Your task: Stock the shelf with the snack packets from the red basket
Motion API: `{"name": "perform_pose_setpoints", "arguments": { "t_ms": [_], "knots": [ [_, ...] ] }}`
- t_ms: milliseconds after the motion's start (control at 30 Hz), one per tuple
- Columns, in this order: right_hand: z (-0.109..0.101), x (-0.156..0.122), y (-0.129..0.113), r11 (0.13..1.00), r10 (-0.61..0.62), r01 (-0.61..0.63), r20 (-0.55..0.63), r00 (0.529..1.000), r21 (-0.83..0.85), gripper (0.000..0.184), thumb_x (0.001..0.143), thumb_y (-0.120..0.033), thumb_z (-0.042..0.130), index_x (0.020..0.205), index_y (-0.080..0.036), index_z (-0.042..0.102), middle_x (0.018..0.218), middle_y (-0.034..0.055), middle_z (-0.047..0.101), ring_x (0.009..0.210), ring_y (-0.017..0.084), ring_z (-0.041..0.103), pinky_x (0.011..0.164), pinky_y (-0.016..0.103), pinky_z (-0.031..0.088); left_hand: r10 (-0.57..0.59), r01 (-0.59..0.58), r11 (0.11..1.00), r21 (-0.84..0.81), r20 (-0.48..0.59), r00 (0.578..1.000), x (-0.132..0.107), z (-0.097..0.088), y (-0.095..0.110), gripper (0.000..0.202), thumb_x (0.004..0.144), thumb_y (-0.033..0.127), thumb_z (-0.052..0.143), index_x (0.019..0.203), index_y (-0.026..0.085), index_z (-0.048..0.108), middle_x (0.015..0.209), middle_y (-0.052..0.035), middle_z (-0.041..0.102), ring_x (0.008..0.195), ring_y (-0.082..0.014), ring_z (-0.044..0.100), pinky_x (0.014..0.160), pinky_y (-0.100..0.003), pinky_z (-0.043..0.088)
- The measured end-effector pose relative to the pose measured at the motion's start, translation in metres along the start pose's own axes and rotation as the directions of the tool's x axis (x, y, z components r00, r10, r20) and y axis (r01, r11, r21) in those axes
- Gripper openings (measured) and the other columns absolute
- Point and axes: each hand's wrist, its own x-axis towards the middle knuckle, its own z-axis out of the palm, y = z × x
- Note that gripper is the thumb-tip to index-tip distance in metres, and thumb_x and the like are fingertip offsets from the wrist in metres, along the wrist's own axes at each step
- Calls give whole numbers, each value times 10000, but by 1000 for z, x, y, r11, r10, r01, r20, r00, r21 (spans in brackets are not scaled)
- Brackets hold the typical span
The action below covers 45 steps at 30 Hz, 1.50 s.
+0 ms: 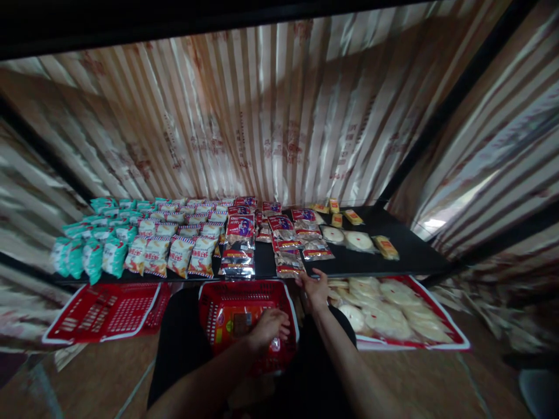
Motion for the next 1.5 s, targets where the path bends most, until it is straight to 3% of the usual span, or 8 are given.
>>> {"name": "perform_pose_setpoints", "arguments": {
  "t_ms": [267, 433, 633, 833, 967, 1167, 1267, 1500],
  "knots": [
    [-23, -65, -37, 977, 188, -198, 125, 974, 75, 464, 538, -270, 727, 974, -199, 585, 548, -64, 598, 408, 88, 499, 356, 178, 390, 93, -66, 892, -446, 40, 995, -4, 17, 33, 418, 834, 474, 530, 952, 77, 587, 929, -145, 663, 774, -186, 653, 822, -356, 508],
    [-39, -95, -64, 970, 233, -242, 246, 941, 6, 464, 534, -315, 777, 955, -175, 643, 577, -56, 623, 399, 56, 430, 371, 167, 335, 208, -179, 917, -356, 45, 977, -12, 39, 43, 193, 644, 168, 660, 817, 99, 610, 683, -35, 642, 600, -146, 602, 726, -345, 514],
    [-59, -88, -68, 942, 336, -329, 176, 925, -71, 496, 507, -400, 800, 939, -201, 659, 802, -8, 722, 654, 147, 628, 514, 208, 444, 133, -116, 929, -352, 26, 991, -30, 32, 41, 190, 624, 160, 623, 807, 126, 584, 739, -44, 654, 646, -172, 610, 610, -298, 471],
    [-38, -85, -64, 940, 331, -341, 286, 899, -16, 459, 525, -377, 816, 914, -189, 660, 824, 3, 727, 753, 173, 665, 618, 242, 504, 97, -83, 929, -361, 21, 995, -32, 25, 61, 105, 658, 77, 518, 725, 118, 589, 610, -29, 616, 521, -128, 547, 522, -242, 378],
    [-26, -95, -75, 940, 330, -341, 279, 902, -9, 434, 508, -367, 829, 856, -177, 653, 767, 5, 722, 704, 183, 676, 600, 250, 529, 21, 36, 901, -433, 126, 992, -51, 29, 73, 124, 644, 74, 482, 702, 94, 589, 630, -66, 639, 530, -141, 598, 504, -218, 335],
    [-30, -116, -101, 854, 520, -493, 307, 797, -164, 404, 498, -392, 835, 770, -167, 640, 711, 35, 718, 716, 242, 694, 595, 300, 557, 11, 133, 904, -407, 333, 943, -95, 25, 66, 237, 595, 165, 488, 771, 64, 611, 636, -103, 651, 493, -159, 611, 391, -202, 282],
    [-24, -122, -118, 820, 571, -549, 320, 756, -165, 436, 473, -368, 850, 805, -172, 645, 742, 53, 728, 765, 272, 696, 644, 341, 566, 93, 24, 953, -302, 367, 926, -108, 20, 67, 332, 583, 226, 568, 876, 74, 607, 673, -86, 659, 480, -157, 589, 360, -203, 318],
    [25, -117, -144, 909, 410, -407, 350, 842, -86, 560, 473, -306, 867, 970, -196, 632, 884, 43, 738, 828, 253, 693, 707, 334, 568, 285, -245, 948, -201, 197, 938, -109, 3, 101, 432, 609, 398, 706, 925, 121, 602, 695, -19, 643, 541, -105, 550, 463, -210, 422]
  ]
}}
